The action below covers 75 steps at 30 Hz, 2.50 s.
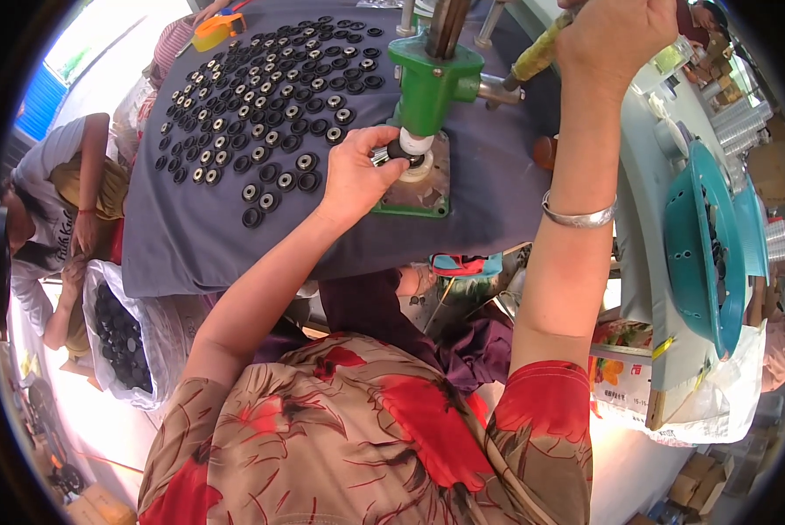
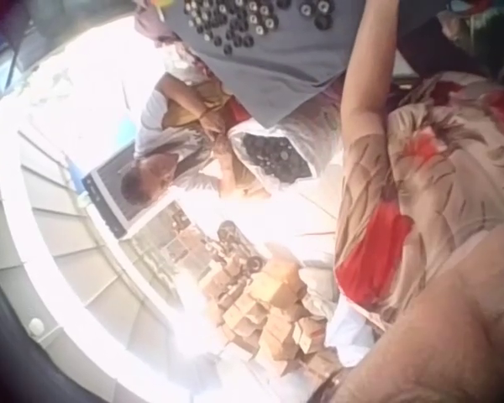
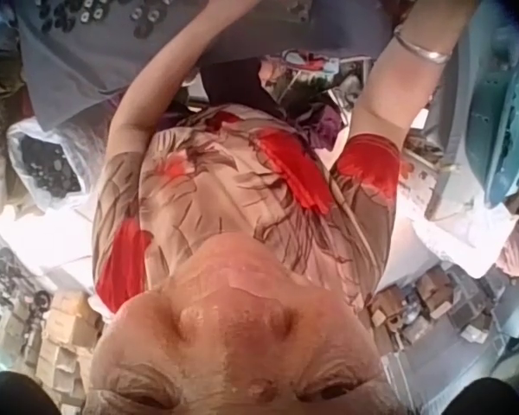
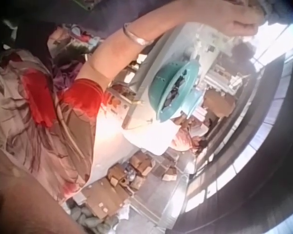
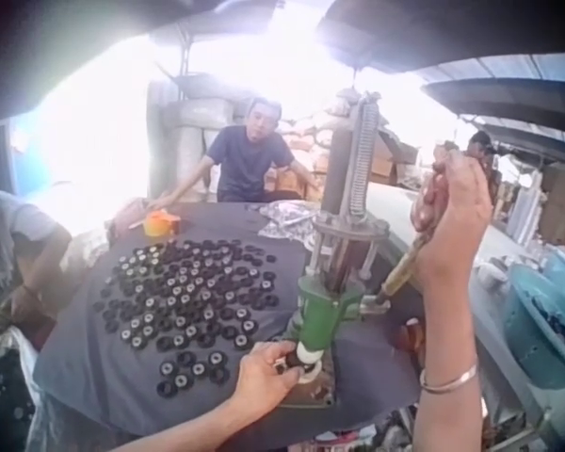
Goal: The person presses small rubber parts by hand using a manual press on a workbench.
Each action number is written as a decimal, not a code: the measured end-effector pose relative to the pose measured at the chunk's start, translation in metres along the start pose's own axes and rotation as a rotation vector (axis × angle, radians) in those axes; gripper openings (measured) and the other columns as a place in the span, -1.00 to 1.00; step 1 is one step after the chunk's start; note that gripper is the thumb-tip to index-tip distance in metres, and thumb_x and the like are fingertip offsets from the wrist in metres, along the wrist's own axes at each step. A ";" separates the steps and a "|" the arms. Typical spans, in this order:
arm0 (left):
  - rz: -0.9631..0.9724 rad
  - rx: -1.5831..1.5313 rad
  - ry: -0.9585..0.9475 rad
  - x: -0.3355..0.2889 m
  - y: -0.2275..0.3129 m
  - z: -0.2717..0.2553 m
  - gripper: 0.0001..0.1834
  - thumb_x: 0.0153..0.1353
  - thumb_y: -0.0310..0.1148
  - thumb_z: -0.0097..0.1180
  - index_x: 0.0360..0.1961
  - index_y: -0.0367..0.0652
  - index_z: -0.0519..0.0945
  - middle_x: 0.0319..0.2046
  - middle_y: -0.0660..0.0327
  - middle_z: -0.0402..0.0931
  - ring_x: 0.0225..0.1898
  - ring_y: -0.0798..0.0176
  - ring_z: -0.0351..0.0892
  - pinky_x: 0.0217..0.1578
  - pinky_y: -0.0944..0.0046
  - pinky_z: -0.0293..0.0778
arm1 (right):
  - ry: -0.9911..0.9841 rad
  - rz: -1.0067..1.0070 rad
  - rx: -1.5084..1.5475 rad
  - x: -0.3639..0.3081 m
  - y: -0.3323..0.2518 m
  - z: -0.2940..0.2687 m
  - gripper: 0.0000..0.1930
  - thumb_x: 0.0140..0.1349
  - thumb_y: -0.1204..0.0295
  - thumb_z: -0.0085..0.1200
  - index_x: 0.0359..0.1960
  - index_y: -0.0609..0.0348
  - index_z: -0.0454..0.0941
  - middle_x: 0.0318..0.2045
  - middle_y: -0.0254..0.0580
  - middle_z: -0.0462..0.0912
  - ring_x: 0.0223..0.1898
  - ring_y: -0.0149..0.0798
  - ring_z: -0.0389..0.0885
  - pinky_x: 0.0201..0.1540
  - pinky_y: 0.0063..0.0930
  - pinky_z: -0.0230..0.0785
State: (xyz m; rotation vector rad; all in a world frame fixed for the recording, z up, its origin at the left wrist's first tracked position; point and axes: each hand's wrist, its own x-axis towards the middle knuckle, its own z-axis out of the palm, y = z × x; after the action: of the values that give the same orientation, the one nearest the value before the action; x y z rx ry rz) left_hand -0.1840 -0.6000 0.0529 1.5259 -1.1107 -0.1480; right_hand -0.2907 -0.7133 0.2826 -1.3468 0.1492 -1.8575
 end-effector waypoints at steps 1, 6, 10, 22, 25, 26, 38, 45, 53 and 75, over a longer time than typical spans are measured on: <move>-0.023 0.008 -0.020 0.000 0.003 0.000 -0.57 -0.19 -0.45 0.32 -0.18 -0.22 0.61 -0.30 0.09 0.59 -0.15 0.01 0.51 -0.09 0.11 0.45 | 0.001 0.001 -0.001 0.001 0.001 -0.001 -0.77 0.33 0.23 0.00 -0.36 0.11 0.45 -0.65 -0.46 0.35 -0.73 -0.58 0.23 -0.73 -0.70 0.07; -0.069 0.044 -0.029 -0.001 0.013 0.004 -0.39 -0.19 -0.46 0.32 0.02 -0.21 0.49 -0.30 0.10 0.59 -0.12 0.01 0.49 -0.09 0.09 0.45 | -0.007 0.000 0.021 0.003 0.003 -0.003 -0.78 0.33 0.24 0.00 -0.36 0.11 0.45 -0.65 -0.44 0.35 -0.74 -0.57 0.23 -0.73 -0.69 0.07; 0.029 0.178 -0.061 0.001 0.015 0.004 -0.39 -0.17 -0.45 0.32 0.02 -0.17 0.47 -0.27 0.11 0.59 -0.16 0.02 0.50 -0.13 0.09 0.44 | -0.018 -0.014 0.027 0.002 0.004 -0.004 -0.78 0.33 0.24 0.00 -0.37 0.11 0.45 -0.64 -0.44 0.34 -0.74 -0.57 0.23 -0.73 -0.70 0.07; 0.070 0.206 -0.102 0.003 0.014 0.004 -0.29 -0.15 -0.40 0.31 0.12 -0.22 0.37 -0.18 0.04 0.55 -0.05 -0.08 0.41 -0.01 0.01 0.32 | 0.026 0.001 0.005 0.000 0.000 0.003 -0.78 0.33 0.24 -0.01 -0.37 0.11 0.44 -0.65 -0.43 0.33 -0.74 -0.56 0.23 -0.73 -0.69 0.11; 0.043 0.148 -0.076 0.001 0.008 0.007 -0.16 -0.16 -0.41 0.36 0.23 -0.15 0.30 -0.16 0.08 0.56 -0.03 -0.03 0.42 -0.01 0.04 0.35 | 0.033 0.017 0.033 0.003 0.001 0.000 -0.78 0.33 0.25 -0.02 -0.38 0.12 0.44 -0.66 -0.43 0.32 -0.75 -0.56 0.23 -0.73 -0.70 0.10; 0.034 0.120 -0.059 0.000 0.004 0.009 -0.10 -0.18 -0.43 0.38 0.28 -0.09 0.27 -0.19 0.12 0.58 -0.05 0.01 0.44 -0.03 0.07 0.38 | 0.003 0.012 0.040 0.003 0.000 -0.003 -0.78 0.34 0.26 -0.03 -0.37 0.12 0.43 -0.66 -0.43 0.32 -0.75 -0.55 0.22 -0.73 -0.70 0.09; -0.034 0.113 -0.131 0.004 0.006 0.007 -0.09 -0.18 -0.44 0.39 0.29 -0.11 0.26 -0.15 0.13 0.55 -0.04 0.00 0.45 0.00 0.06 0.36 | -0.163 -0.040 0.152 0.000 0.006 -0.026 -0.90 0.20 0.51 -0.02 -0.27 0.25 0.41 -0.59 -0.20 0.40 -0.65 -0.40 0.34 -0.63 -0.56 0.21; 0.023 0.106 -0.125 0.006 0.000 0.008 -0.12 -0.14 -0.45 0.34 0.27 -0.20 0.21 -0.15 0.16 0.61 0.01 0.02 0.41 0.05 0.06 0.25 | -0.357 -0.251 0.189 -0.041 -0.006 -0.065 -0.83 0.35 0.35 -0.19 -0.23 0.19 0.33 -0.60 -0.13 0.35 -0.65 -0.35 0.26 -0.60 -0.48 0.16; -0.038 0.060 -0.158 0.009 -0.001 0.006 -0.01 -0.16 -0.42 0.40 0.33 -0.15 0.13 -0.04 0.08 0.55 0.05 -0.05 0.44 0.07 0.04 0.33 | -0.496 -0.351 -0.017 -0.111 -0.021 -0.099 -0.77 0.34 0.24 -0.16 -0.28 0.15 0.36 -0.51 -0.12 0.38 -0.55 -0.27 0.32 -0.40 -0.27 0.27; -0.037 -0.019 -0.208 -0.006 -0.007 -0.006 0.00 -0.12 -0.39 0.39 0.34 -0.25 0.09 -0.05 0.06 0.55 0.02 -0.08 0.43 0.06 0.04 0.35 | -0.323 -0.115 -0.167 -0.060 -0.041 -0.073 -0.78 0.28 0.41 -0.22 -0.36 0.35 0.38 -0.47 0.04 0.45 -0.44 -0.09 0.47 -0.18 0.07 0.48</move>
State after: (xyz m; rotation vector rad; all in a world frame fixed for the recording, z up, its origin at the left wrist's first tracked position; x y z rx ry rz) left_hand -0.1800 -0.5925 0.0464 1.5401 -1.2412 -0.3476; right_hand -0.3678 -0.6716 0.2286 -1.7847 0.0606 -1.7220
